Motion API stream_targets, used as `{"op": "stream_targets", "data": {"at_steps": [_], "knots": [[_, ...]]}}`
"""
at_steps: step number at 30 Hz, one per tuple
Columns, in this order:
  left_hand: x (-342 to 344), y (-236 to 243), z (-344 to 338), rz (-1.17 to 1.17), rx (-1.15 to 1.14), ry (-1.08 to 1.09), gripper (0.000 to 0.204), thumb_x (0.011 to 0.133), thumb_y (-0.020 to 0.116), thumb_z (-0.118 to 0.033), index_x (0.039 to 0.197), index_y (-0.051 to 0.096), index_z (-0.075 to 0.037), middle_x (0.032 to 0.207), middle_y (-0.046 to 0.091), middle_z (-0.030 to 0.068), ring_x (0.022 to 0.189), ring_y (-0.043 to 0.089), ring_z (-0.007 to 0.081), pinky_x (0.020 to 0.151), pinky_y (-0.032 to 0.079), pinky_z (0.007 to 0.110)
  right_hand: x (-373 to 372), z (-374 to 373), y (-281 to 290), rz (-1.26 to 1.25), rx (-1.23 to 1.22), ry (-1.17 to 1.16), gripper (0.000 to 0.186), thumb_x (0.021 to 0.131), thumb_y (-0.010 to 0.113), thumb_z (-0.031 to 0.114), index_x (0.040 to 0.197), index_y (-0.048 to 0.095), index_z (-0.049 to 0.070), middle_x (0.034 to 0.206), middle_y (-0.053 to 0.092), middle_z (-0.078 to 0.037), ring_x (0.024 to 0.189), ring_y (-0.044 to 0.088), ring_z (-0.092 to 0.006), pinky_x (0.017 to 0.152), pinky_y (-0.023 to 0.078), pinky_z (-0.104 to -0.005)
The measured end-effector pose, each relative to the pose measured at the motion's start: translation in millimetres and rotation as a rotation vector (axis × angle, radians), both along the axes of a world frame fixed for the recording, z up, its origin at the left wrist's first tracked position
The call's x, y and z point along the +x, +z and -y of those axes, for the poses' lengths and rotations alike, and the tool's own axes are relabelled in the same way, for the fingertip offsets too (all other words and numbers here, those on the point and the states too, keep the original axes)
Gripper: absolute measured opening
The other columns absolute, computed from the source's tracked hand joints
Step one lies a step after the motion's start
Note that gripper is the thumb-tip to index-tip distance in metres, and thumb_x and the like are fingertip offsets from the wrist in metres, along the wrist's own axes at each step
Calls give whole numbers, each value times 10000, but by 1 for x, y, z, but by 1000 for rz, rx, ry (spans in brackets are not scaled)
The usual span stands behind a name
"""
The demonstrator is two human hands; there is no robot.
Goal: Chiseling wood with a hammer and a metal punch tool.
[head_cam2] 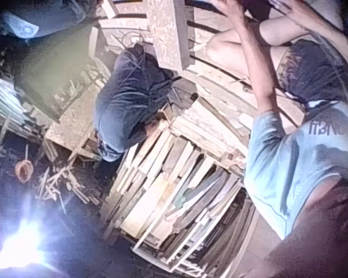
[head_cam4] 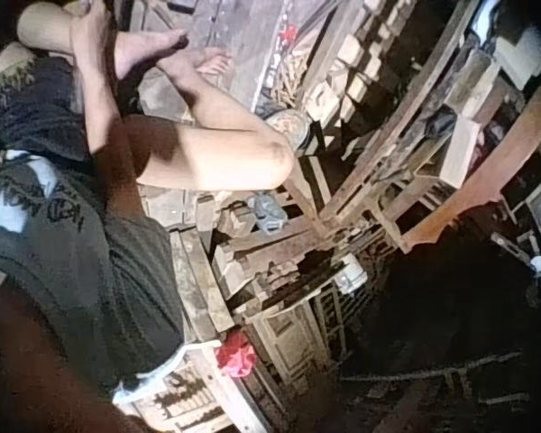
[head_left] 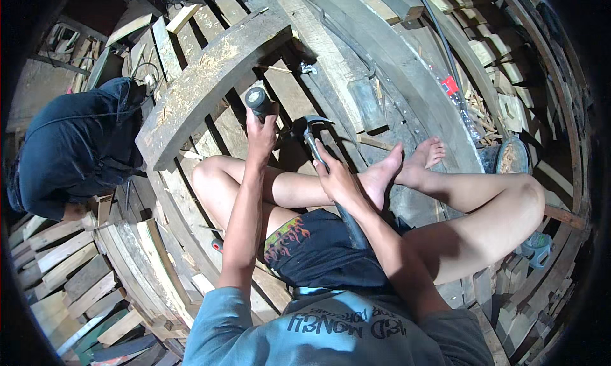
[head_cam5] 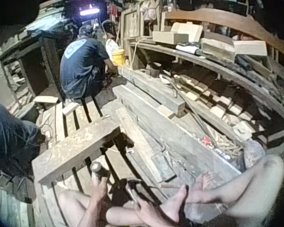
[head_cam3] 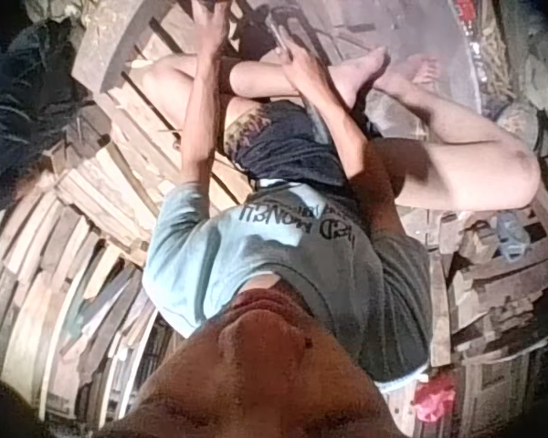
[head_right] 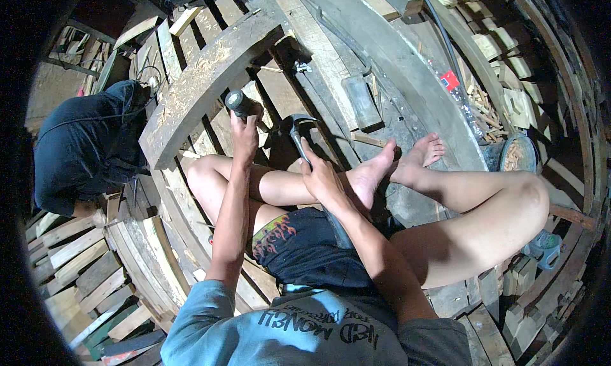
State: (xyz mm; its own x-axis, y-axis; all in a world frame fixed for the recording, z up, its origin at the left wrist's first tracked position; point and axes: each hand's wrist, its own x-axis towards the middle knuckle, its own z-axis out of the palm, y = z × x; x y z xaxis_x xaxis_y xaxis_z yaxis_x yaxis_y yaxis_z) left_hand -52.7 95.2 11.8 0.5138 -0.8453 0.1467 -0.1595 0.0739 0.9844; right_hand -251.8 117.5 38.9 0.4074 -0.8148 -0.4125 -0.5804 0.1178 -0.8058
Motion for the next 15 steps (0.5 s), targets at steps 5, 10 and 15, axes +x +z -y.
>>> {"op": "stream_targets", "data": {"at_steps": [5,10,15], "knots": [[-2,-1,7,1,-50,-54,270,845,549,-55,1104,481,-21,926,545,43,825,522,144,761,442,285,-2,-1,-8,5,-54,-1,490,925,494,219,1398,371,244,754,580,-283,621,554,-380,569,436,-451],[1,-2,10,-3,-43,2,270,851,519,-47,1116,470,-23,929,550,52,830,525,151,778,443,297,1,-4,0,-45,-56,29,490,935,488,231,1406,356,252,801,607,-292,658,613,-432,577,457,-472],[-5,4,15,-31,2,37,280,863,499,-35,1140,462,-25,940,542,57,841,513,150,790,434,291,-1,-3,4,-68,-93,50,496,931,483,233,1408,347,248,803,581,-323,772,574,-492,643,449,-515]]}}
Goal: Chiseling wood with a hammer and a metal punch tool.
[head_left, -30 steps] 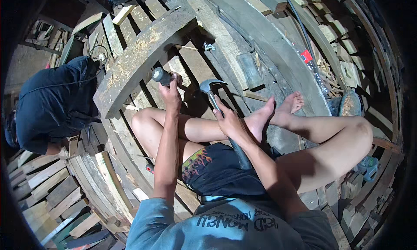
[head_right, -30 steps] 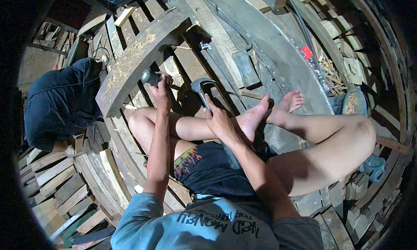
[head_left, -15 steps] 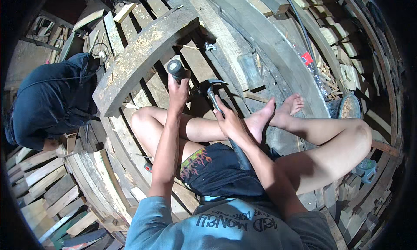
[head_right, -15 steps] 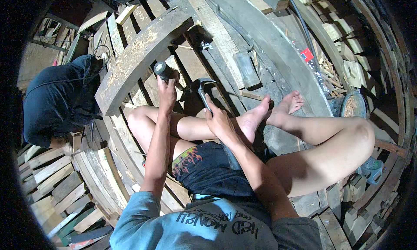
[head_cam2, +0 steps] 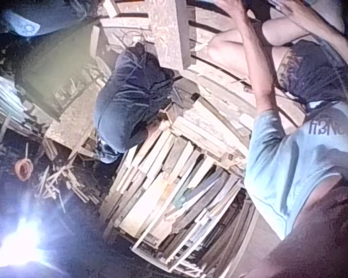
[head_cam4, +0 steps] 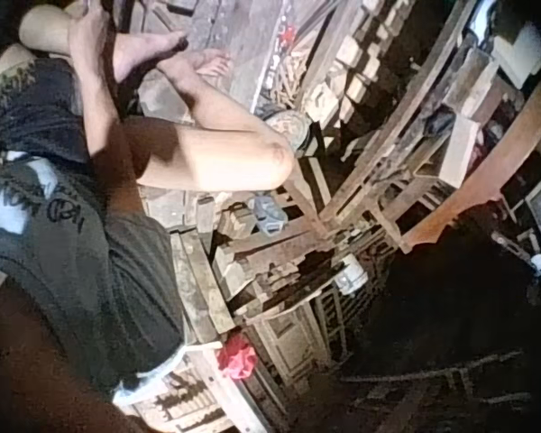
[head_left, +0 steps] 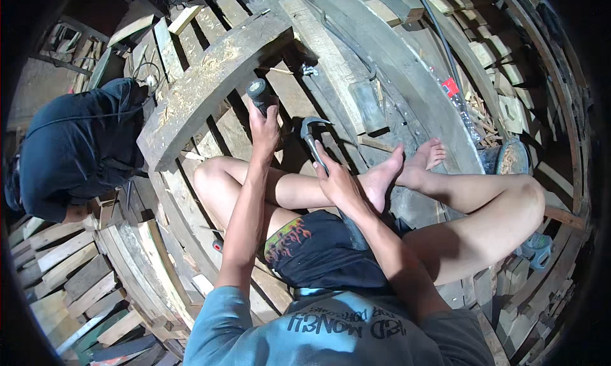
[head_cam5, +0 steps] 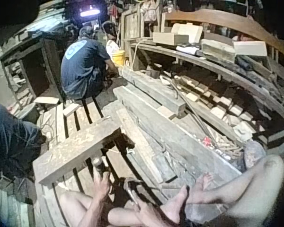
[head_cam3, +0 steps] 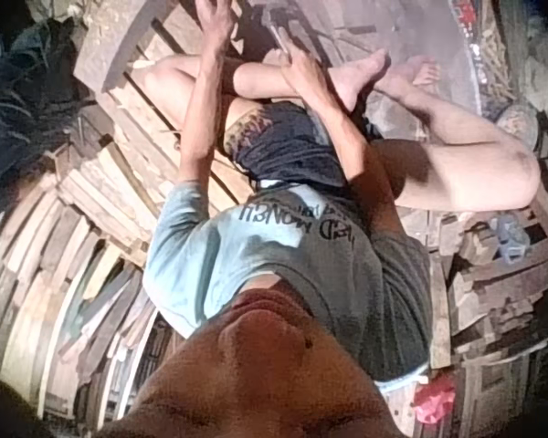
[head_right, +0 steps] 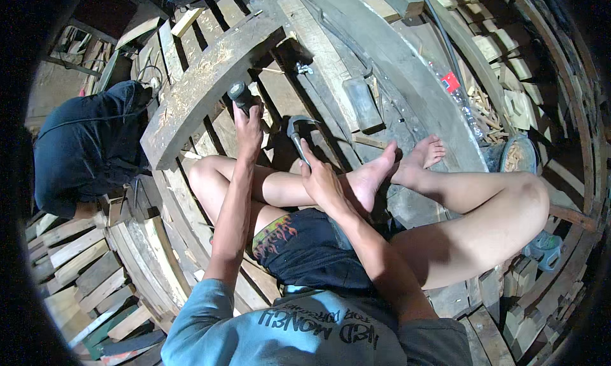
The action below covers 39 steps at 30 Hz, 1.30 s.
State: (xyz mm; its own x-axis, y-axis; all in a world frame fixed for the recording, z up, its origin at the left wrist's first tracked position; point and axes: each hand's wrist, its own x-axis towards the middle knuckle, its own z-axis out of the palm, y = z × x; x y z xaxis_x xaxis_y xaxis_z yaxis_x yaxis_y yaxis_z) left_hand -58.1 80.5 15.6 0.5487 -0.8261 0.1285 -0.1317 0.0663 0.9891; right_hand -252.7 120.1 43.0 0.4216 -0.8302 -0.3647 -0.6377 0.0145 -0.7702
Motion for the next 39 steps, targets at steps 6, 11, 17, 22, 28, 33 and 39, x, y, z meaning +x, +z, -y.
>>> {"op": "stream_targets", "data": {"at_steps": [6,11,17,22,28,33,39], "knots": [[5,-11,-2,150,-29,-53,324,920,468,-57,1233,388,-30,934,521,35,784,483,128,737,425,266,1,0,3,-1,26,12,498,926,487,229,1405,353,208,902,575,-327,872,558,-486,705,450,-505],[-1,-7,-3,17,3,-87,384,838,510,-2,1216,439,-7,1001,573,97,911,554,192,843,441,309,-6,9,5,135,-145,-126,485,907,505,197,1379,400,161,926,580,-319,851,578,-468,716,461,-506],[-7,-6,-2,124,-44,-99,467,834,501,15,1287,387,-11,1081,560,126,981,557,216,869,441,331,-16,64,88,448,-477,-131,462,923,505,138,1374,410,117,1225,515,-270,1154,488,-373,906,445,-366],[3,-12,-7,120,9,-100,449,831,498,12,1269,405,-11,1062,560,120,965,554,207,856,444,320,-9,89,170,410,-702,77,438,922,522,145,1353,445,150,1110,582,-245,997,562,-389,769,503,-401],[1,-17,-1,145,-47,-95,530,835,504,0,1345,364,-22,1105,558,128,959,557,206,853,445,313,9,76,159,581,-778,54,543,894,545,119,1405,377,200,817,634,-234,735,627,-404,632,493,-445],[-4,-9,-11,183,-103,-60,473,839,531,-23,1295,407,-14,1117,551,132,971,564,218,847,446,332,7,77,122,306,-569,275,533,889,543,125,1395,392,196,786,629,-229,717,605,-426,616,484,-448],[-2,0,-5,200,29,-113,446,818,518,0,1253,417,-6,1031,562,123,869,564,228,803,457,330,4,72,156,406,-629,-4,465,911,525,114,1366,433,120,1137,600,-209,1039,597,-327,814,497,-350]]}}
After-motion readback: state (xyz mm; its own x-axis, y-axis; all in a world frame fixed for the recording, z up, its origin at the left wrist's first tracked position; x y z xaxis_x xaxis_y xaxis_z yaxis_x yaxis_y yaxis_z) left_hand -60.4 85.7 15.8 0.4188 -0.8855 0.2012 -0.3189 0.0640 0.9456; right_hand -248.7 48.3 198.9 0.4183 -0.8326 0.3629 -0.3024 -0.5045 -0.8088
